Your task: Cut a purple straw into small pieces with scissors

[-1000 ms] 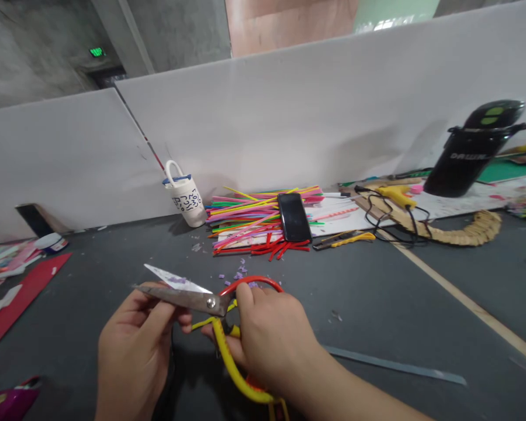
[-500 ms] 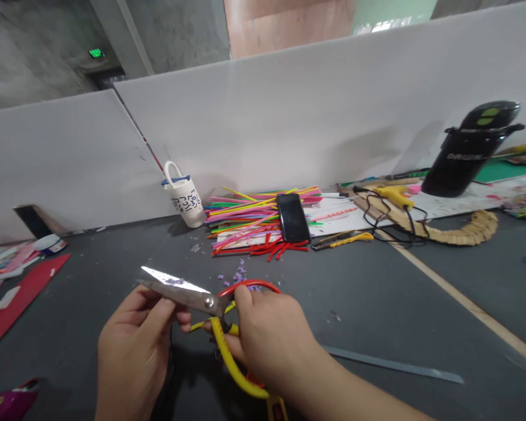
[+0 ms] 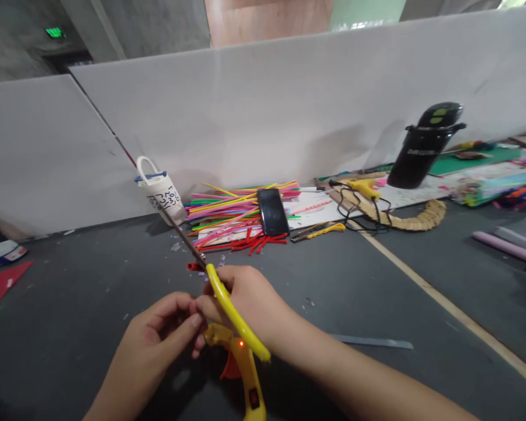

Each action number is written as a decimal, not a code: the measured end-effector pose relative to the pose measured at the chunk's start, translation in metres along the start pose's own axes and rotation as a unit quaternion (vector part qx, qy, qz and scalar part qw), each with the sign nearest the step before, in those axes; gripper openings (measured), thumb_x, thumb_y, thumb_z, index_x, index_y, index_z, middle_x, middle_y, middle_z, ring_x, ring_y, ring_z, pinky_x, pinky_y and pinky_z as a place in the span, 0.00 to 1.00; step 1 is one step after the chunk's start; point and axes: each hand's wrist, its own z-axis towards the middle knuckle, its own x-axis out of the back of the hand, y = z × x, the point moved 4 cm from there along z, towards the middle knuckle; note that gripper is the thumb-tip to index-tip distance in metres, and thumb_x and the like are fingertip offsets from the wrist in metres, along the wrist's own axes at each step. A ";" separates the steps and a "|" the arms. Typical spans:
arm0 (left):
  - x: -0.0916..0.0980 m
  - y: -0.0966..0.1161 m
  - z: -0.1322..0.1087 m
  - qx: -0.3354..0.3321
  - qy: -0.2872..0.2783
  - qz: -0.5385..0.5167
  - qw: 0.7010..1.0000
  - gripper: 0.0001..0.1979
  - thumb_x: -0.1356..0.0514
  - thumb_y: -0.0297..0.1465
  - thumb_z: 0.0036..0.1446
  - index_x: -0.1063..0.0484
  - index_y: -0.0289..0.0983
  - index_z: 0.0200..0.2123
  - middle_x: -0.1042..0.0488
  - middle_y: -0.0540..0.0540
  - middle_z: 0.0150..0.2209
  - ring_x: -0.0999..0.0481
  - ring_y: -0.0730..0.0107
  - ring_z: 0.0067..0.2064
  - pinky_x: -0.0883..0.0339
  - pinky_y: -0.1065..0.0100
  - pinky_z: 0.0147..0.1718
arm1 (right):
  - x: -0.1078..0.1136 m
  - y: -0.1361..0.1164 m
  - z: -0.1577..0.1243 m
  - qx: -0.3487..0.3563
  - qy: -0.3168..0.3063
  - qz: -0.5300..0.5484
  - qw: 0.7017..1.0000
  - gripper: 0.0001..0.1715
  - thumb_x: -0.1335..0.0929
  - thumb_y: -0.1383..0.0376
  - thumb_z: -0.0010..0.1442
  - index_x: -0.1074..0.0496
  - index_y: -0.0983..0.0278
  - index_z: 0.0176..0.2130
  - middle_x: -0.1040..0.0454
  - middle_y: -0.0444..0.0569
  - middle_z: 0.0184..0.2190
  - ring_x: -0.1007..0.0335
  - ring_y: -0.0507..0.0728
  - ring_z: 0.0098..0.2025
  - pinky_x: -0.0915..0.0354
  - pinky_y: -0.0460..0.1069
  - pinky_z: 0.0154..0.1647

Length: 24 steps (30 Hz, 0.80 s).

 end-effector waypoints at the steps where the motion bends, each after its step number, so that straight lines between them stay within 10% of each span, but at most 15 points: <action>1: 0.000 0.001 0.000 -0.023 0.006 0.056 0.998 0.06 0.43 0.30 0.52 0.32 0.37 0.24 0.31 0.52 0.19 0.31 0.73 0.22 0.37 0.72 0.22 | 0.000 0.001 0.000 0.000 0.000 -0.015 1.000 0.04 0.35 0.71 0.48 0.35 0.65 0.23 0.37 0.38 0.18 0.43 0.48 0.21 0.45 0.41 0.21; 24: -0.005 0.017 -0.016 -0.382 0.115 0.386 0.832 0.09 0.43 0.18 0.48 0.32 0.37 0.31 0.27 0.47 0.26 0.27 0.68 0.28 0.35 0.71 0.30 | -0.005 0.009 0.003 -0.031 0.030 -0.022 0.999 0.06 0.37 0.73 0.46 0.39 0.64 0.21 0.40 0.38 0.17 0.45 0.47 0.20 0.48 0.41 0.19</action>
